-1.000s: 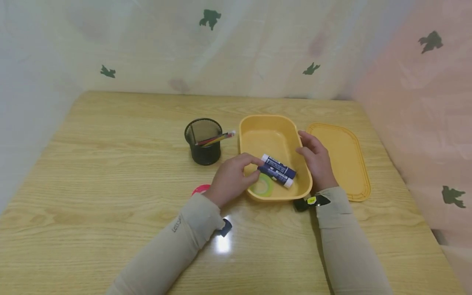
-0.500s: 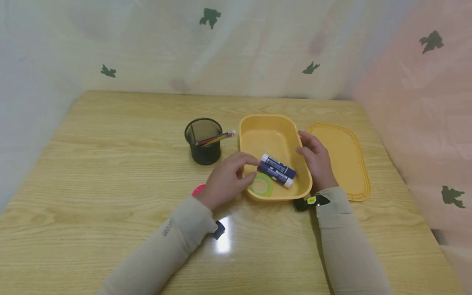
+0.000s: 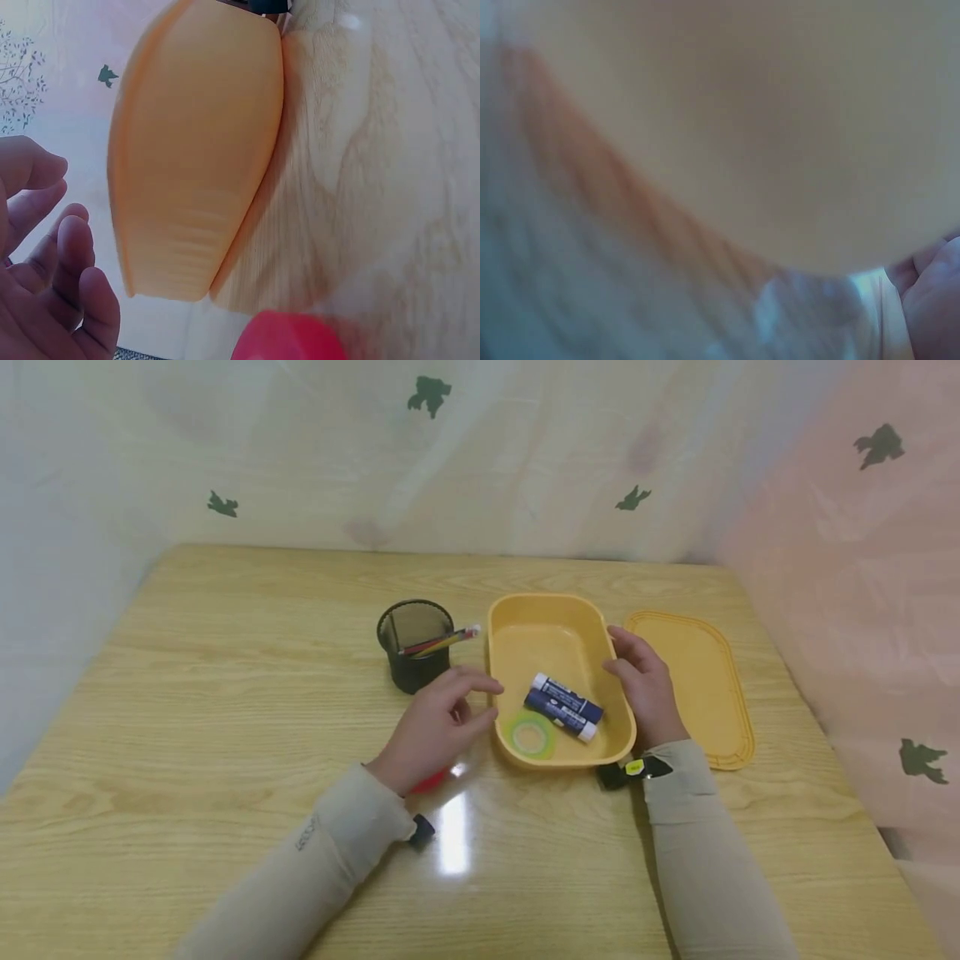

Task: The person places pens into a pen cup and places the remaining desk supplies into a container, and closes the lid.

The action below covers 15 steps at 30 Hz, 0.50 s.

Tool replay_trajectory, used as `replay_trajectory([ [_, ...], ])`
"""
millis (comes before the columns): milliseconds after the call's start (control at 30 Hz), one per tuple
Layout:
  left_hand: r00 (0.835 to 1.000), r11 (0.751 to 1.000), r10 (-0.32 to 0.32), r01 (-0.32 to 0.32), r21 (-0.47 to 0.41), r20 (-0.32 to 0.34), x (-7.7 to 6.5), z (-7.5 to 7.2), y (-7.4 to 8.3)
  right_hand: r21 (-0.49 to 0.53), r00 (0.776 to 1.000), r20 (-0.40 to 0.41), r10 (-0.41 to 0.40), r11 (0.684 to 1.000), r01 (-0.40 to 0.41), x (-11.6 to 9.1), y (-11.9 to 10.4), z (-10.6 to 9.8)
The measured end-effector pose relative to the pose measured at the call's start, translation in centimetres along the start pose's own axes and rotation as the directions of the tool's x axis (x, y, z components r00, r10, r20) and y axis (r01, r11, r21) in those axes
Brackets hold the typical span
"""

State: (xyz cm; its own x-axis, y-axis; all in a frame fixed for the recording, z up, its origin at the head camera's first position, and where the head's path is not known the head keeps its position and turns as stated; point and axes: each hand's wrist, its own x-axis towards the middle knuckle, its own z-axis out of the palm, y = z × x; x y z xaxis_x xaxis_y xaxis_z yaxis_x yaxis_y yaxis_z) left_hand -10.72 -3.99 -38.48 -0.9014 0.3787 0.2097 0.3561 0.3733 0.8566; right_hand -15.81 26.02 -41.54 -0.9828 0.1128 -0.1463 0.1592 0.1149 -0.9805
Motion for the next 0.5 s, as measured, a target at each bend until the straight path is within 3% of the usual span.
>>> replay_trajectory([
  [133,0.999,0.999,-0.032,0.032,-0.013,0.012,-0.3,-0.6,-0.2,-0.002,1.0,0.0,-0.001,1.0,0.001,0.0,0.0,0.0],
  [367,1.0,1.0,-0.002,0.002,-0.016,0.01,-0.9,-1.5,-0.9,-0.001,1.0,-0.001,0.007,1.0,-0.007,0.0,-0.1,0.0],
  [500,0.999,0.999,-0.04,0.041,-0.027,0.017,-1.3,-2.0,-1.1,0.003,1.0,-0.004,0.006,1.0,-0.006,0.0,-0.1,0.0],
])
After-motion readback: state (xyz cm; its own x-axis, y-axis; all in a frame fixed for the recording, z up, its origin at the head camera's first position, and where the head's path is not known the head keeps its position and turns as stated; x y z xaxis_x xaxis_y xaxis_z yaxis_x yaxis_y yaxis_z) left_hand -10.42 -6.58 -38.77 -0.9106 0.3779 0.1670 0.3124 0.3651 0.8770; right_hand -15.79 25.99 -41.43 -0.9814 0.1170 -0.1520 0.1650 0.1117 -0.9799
